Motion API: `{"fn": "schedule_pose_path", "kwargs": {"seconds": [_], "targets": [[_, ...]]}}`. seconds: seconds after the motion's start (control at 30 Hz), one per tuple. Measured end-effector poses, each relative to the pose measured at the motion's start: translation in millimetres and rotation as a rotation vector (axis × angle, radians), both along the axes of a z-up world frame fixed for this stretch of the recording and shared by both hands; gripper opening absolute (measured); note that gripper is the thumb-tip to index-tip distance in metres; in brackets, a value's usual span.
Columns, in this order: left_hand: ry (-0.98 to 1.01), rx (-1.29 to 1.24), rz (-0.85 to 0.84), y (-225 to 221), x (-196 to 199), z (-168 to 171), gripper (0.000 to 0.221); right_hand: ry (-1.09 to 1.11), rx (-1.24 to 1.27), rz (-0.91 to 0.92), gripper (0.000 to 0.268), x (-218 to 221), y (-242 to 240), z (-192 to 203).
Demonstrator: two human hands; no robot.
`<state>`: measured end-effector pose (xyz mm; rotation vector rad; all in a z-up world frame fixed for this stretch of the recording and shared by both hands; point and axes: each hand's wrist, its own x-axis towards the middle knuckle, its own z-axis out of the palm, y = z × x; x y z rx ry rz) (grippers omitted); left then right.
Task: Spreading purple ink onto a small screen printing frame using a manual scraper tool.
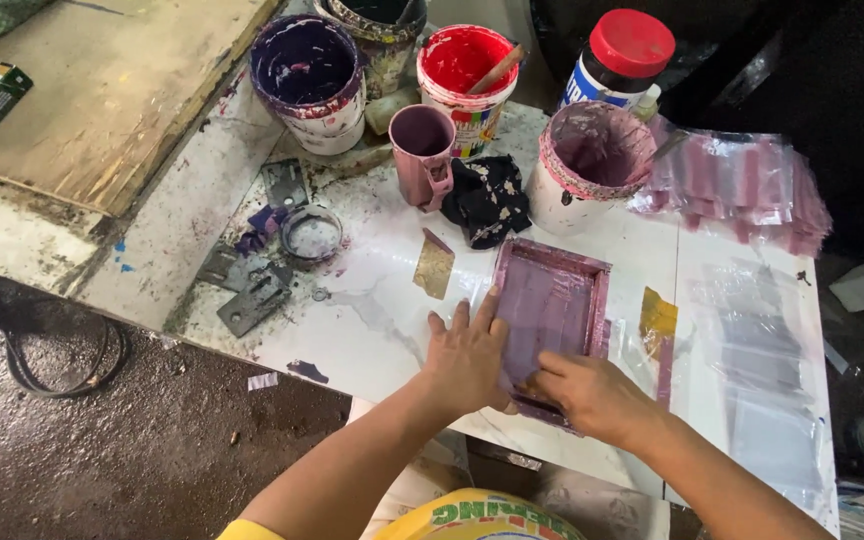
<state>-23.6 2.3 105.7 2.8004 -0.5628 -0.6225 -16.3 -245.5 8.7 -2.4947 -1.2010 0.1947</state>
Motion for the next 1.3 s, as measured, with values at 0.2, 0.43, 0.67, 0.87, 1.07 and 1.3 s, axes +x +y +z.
{"fn": "schedule_pose_path", "kwargs": {"seconds": [0.2,0.43,0.67,0.87,1.07,1.3], "targets": [[-0.006,0.017,-0.002,1,-1,8,0.100,-0.045,-0.069,-0.278,0.020,18,12,66],[-0.012,0.011,-0.014,1,-1,17,0.098,-0.433,0.079,-0.608,0.018,71,26,52],[0.016,0.002,-0.020,5,-3,25,0.098,-0.455,0.026,-0.557,0.017,88,43,48],[0.002,0.036,-0.024,4,0,22,0.097,-0.522,-0.017,-0.540,0.018,103,35,38],[0.015,0.032,-0.020,3,-2,24,0.097,-0.499,-0.009,-0.570,0.021,92,29,33],[0.015,0.034,-0.015,2,2,21,0.096,-0.503,0.027,-0.576,0.016,92,26,38]]}}
